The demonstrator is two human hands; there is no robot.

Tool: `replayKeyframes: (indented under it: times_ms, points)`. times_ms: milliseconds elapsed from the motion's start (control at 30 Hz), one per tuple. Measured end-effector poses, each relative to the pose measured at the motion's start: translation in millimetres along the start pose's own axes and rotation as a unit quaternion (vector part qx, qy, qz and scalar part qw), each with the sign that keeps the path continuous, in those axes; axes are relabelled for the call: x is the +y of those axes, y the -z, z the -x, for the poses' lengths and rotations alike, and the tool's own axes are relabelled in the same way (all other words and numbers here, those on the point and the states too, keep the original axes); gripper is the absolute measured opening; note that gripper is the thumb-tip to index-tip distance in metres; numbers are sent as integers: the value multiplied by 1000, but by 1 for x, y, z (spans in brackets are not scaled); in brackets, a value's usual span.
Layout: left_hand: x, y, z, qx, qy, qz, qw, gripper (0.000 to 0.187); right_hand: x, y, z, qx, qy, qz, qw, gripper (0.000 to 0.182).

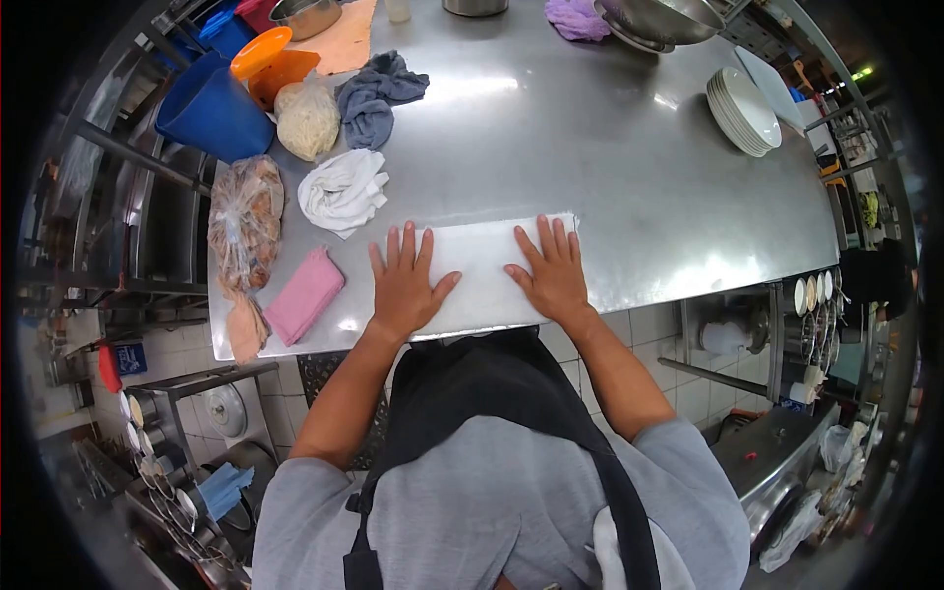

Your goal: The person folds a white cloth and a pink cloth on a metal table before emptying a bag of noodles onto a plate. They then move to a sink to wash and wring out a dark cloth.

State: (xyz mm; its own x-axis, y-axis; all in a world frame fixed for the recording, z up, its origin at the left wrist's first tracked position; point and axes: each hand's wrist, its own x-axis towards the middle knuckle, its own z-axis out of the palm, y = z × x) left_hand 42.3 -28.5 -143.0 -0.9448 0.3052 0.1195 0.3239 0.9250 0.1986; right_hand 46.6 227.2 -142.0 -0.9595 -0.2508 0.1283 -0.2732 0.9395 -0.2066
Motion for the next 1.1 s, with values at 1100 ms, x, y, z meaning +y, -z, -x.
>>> replayKeyframes:
  times_ms: [1100]
  points:
    - [-3, 38, 69, -34, -109, 162, 980, 37, -58, 45, 3, 19, 133, -184, 974, 48]
